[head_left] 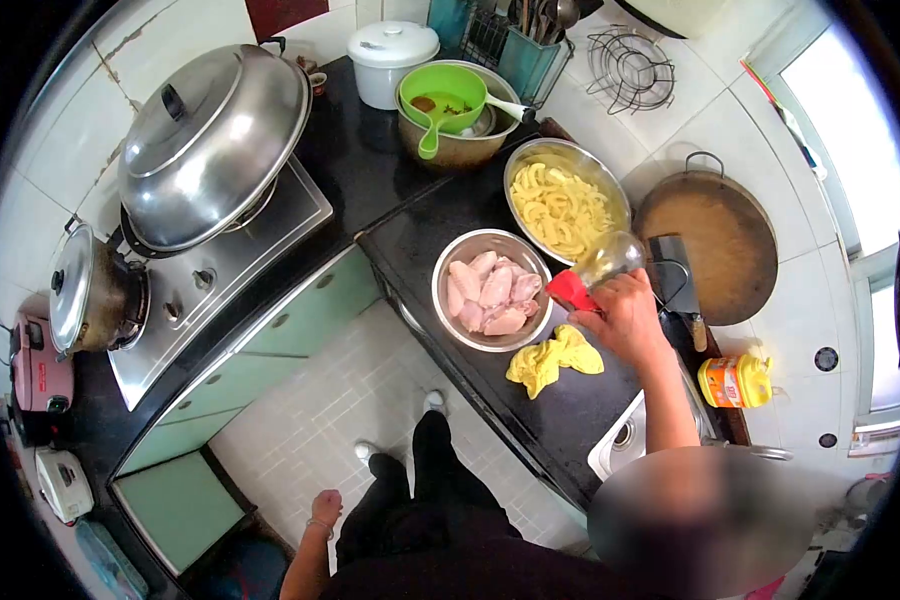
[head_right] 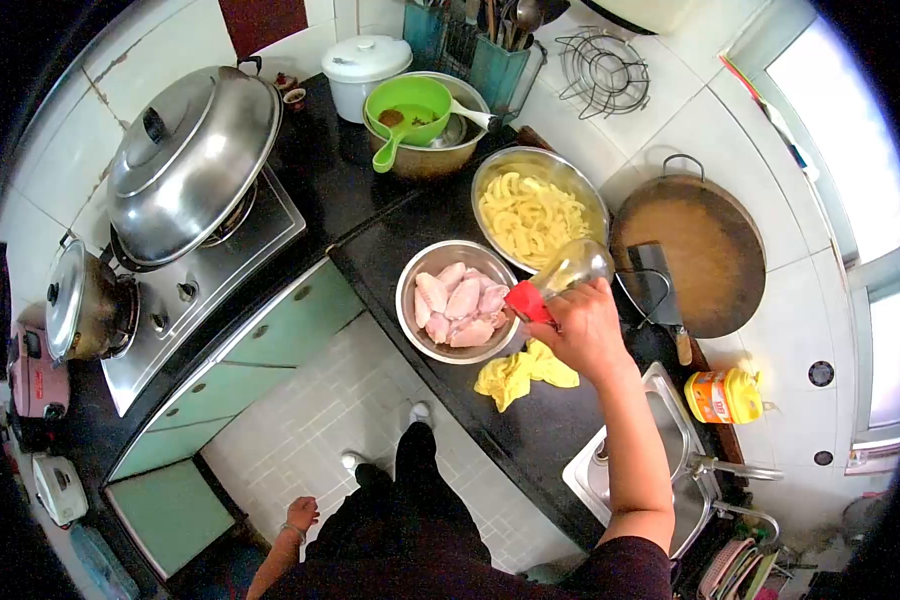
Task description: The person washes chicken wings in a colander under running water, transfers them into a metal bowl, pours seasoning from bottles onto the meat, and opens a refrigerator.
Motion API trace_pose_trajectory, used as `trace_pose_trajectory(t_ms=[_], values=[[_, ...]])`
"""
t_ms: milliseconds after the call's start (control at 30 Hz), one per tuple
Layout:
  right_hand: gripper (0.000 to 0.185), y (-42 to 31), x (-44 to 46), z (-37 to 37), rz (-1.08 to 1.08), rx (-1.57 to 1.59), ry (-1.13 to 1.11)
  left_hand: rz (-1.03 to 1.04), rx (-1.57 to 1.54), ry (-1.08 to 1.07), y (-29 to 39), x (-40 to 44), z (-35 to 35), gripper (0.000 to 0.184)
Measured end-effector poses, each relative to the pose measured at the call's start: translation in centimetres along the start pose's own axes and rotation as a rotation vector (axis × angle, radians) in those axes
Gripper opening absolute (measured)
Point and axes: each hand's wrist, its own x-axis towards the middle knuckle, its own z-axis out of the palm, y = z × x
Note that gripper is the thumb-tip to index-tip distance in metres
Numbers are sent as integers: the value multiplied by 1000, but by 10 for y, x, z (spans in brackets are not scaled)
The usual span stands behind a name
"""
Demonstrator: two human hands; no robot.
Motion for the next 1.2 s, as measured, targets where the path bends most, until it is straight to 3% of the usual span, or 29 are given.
trace_pose_trajectory(t_ms=[333,400,567,633,733,933,1033,1100,1133,1200], values=[[35,2,20,2,-62,100,35,10,-89,27,12,-1,4,24],[33,11,24,6,48,231,158,-5,-107,31,21,-4,9,24],[31,39,6,5,239,365,188,19,-64,23,30,-6,16,22],[31,52,-14,8,636,1046,186,3,-77,18,27,-4,19,22],[42,60,-40,32,546,1675,463,-16,-88,8,20,3,19,22],[41,30,-83,66,522,1971,513,34,-30,71,21,8,24,22],[44,-4,-95,70,591,2187,399,119,-6,92,3,11,27,22],[39,-33,-93,87,435,2141,276,191,66,122,-19,23,35,22],[39,-61,-85,90,512,2157,224,228,104,134,-30,28,38,21],[46,-102,-79,119,706,2132,-100,185,181,99,-31,18,43,22]])
